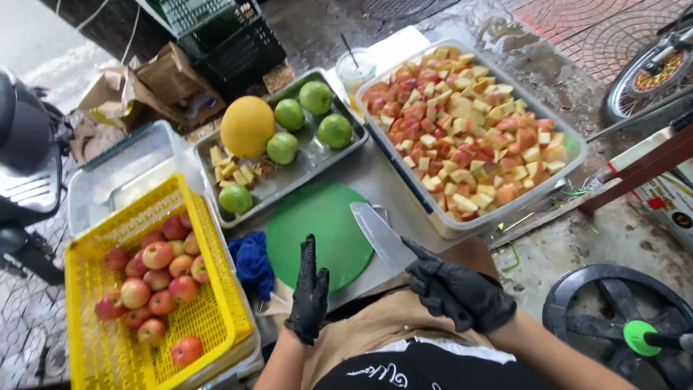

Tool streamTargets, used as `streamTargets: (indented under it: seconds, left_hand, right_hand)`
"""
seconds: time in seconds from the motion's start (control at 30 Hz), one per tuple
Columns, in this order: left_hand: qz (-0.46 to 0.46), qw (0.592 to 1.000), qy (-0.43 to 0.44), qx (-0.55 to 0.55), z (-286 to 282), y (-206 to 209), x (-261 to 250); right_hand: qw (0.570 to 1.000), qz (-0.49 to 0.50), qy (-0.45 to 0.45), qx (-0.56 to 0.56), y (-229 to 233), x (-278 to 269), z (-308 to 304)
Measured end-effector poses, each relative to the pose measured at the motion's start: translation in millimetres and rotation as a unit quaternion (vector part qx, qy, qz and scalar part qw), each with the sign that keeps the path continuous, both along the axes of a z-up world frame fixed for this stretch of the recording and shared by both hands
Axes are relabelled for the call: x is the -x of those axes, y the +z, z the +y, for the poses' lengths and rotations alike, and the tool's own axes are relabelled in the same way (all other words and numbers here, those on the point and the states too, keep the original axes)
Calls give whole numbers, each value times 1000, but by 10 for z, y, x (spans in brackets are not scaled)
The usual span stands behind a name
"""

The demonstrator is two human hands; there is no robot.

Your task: The person is cutting red apples into slices and then into smaller chunks on a green cutting board.

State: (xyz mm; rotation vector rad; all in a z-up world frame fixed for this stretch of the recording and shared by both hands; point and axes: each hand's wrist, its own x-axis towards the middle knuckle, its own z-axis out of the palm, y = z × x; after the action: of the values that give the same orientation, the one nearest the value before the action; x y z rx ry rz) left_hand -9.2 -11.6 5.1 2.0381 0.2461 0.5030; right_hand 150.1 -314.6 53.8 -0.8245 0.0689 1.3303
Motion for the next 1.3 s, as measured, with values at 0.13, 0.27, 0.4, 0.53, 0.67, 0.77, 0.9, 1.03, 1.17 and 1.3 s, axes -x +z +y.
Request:
streamTargets:
  seconds: [0.13,0.27,0.4,0.53,0.67,0.77,0.9,1.03,1.17,1.3]
  left_hand:
    - [5,994,-1,-105,-8,683,431]
    - [-23,972,72,-220,265,1134,902]
    - [12,941,222,-257,938,1291,1596]
    - [125,909,337,-212,2031,1034,2347]
    - [430,832,324,-136,2677,939,2675]
    - [500,800,315,-104,2931,785,2786]
    - [483,830,273,-56,3018,503,2648]
    - [469,854,224,-12,3044,270,2547]
    - [453,871,184,40,2997,85,2546]
    - [429,889,141,73,3024,75,2417]
  right_hand:
    - [999,-28,34,8,360,229,307]
    - [997,-15,77,24,282,482,421]
    - [993,27,117,6,-296,364,329]
    - [993,44,104,-24,-299,298,398]
    - [979,155,79,-110,-377,224,438]
    - [971,186,75,-127,-308,277,573]
    - [976,183,68,-98,-299,329,658]
    - [968,215,72,-102,-307,356,747]
    - [970,210,60,-106,-279,405,780]
    - [982,159,60,-81,-405,373,841]
